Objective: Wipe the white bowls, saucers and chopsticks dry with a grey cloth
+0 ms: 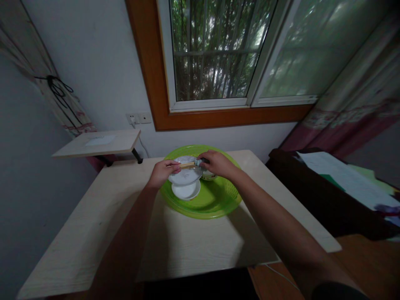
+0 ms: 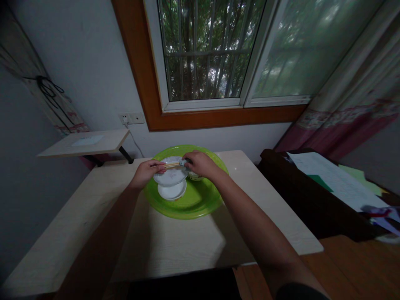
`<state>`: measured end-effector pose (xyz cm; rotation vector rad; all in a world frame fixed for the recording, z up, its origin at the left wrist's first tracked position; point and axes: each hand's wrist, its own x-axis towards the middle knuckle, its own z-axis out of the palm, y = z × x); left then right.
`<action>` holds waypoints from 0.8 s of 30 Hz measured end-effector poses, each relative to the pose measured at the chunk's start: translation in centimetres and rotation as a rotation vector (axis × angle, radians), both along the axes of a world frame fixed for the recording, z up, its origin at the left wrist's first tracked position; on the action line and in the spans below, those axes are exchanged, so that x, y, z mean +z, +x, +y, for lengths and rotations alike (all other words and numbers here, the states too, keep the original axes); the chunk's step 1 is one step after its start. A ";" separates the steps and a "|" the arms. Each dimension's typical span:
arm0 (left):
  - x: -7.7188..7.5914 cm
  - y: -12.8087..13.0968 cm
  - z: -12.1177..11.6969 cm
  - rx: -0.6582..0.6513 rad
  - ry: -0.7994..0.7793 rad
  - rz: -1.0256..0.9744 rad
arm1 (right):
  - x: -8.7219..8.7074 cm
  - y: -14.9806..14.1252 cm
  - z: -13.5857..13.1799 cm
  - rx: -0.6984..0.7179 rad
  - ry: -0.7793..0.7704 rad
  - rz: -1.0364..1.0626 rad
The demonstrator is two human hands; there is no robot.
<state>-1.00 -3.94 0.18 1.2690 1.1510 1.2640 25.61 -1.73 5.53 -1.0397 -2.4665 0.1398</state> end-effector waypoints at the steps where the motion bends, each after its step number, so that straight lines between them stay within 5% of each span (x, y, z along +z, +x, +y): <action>1: 0.0 0.0 0.0 -0.006 -0.002 0.014 | 0.1 -0.3 0.0 0.008 0.006 -0.012; 14: 1.1 0.6 -0.8 -0.034 0.017 0.202 | -0.1 -2.9 -1.2 0.072 0.032 -0.018; 24: 1.0 0.6 -0.5 0.028 0.004 0.195 | -0.4 2.9 -0.5 -0.005 0.005 0.021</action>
